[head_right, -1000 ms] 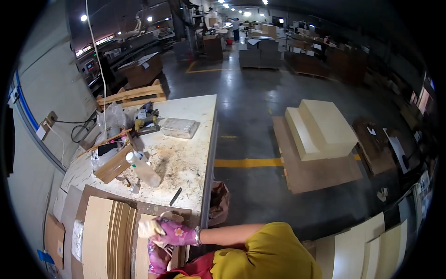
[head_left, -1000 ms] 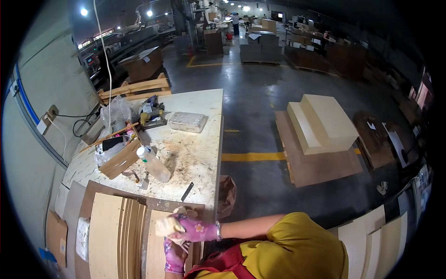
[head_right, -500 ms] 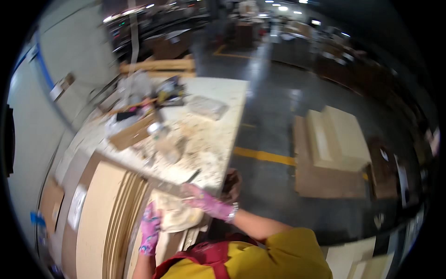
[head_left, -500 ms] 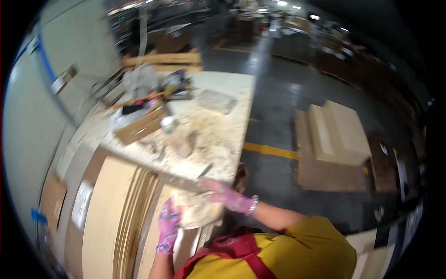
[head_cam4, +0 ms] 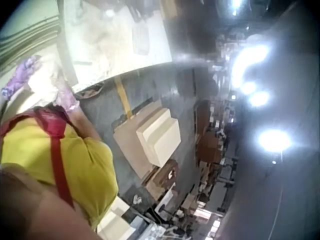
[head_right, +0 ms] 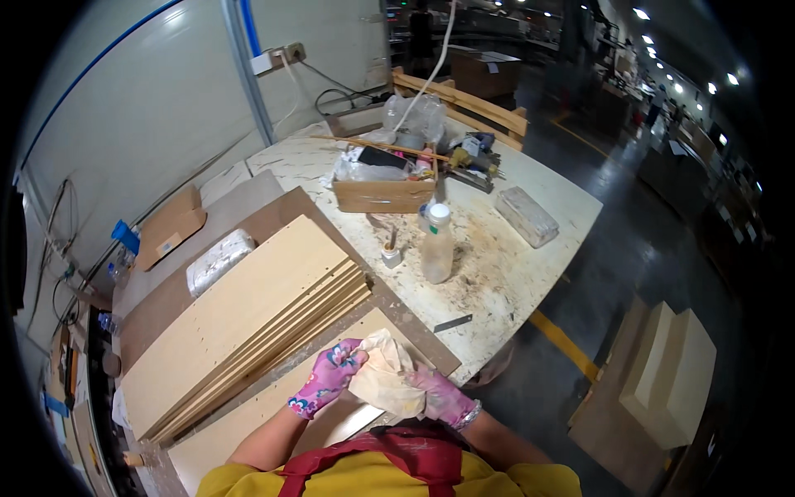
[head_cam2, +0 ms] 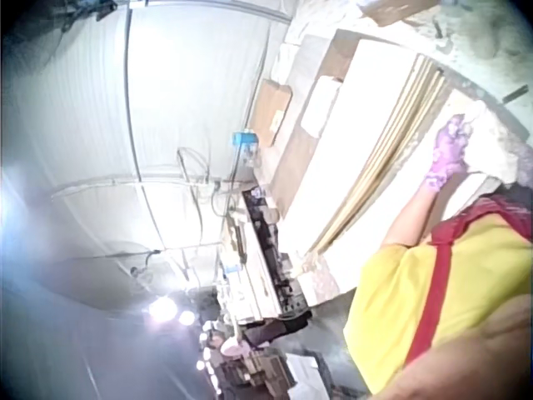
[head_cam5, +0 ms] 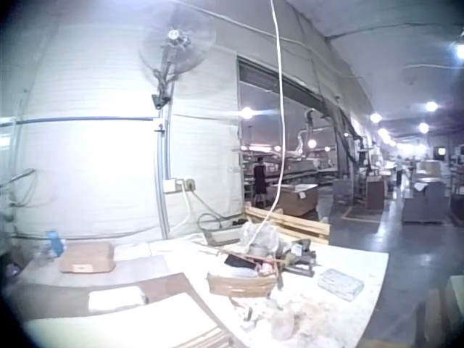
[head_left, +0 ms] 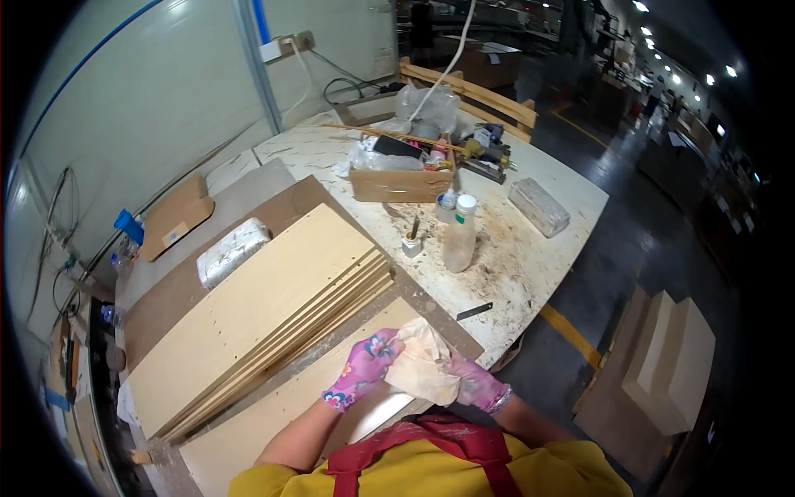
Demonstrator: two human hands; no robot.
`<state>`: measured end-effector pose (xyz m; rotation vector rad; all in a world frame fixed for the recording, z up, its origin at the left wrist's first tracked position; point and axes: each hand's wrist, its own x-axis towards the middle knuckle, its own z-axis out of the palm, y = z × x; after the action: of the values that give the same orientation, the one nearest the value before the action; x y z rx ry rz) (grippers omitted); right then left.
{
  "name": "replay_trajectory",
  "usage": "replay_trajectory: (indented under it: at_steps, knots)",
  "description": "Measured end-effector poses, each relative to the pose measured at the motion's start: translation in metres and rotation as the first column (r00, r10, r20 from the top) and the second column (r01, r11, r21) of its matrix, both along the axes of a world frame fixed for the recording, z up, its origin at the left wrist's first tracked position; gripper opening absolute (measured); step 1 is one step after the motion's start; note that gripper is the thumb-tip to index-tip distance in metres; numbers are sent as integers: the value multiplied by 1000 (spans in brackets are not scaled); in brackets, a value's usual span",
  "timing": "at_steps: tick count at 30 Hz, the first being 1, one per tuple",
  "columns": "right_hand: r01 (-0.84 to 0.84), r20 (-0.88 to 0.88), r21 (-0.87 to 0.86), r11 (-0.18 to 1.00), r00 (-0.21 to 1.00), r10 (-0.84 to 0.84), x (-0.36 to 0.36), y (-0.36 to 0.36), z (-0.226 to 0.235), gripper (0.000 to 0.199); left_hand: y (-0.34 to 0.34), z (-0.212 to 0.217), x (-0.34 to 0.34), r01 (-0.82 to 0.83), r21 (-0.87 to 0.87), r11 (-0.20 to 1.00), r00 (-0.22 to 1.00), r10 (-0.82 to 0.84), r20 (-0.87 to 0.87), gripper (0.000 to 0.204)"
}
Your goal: The person wipes the surfaces and edges of several light-colored wooden panels with a cloth. They handle the panels one at a time, flipping them to clean different sides, and occasionally pour liquid from a bottle onto the cloth to continue the wiping process.
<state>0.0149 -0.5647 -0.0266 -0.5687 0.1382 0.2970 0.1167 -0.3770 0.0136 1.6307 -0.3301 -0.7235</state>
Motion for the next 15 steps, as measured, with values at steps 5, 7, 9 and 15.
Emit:
replay_trajectory:
  at_steps: [5, 7, 9, 15]
  knots:
    - [-67, -113, -54, 996, 992, 61, -6, -11, -10, 46, -16, -58, -6, -284, -439, 853, 923, 120, -365, 28]
    - [-48, -105, -210, 976, 994, 26, -10, -10, -15, 46, -20, -52, -3, -121, -371, 921, 953, 4, -302, 41]
    - [-61, -83, -316, 947, 996, 36, -5, -10, -23, 46, -16, -30, -6, 67, -109, 992, 996, -61, 59, 47]
    - [-42, -26, -484, 874, 999, 34, 12, -8, -28, 44, 19, -3, -21, 36, -90, 995, 894, 8, 449, 49]
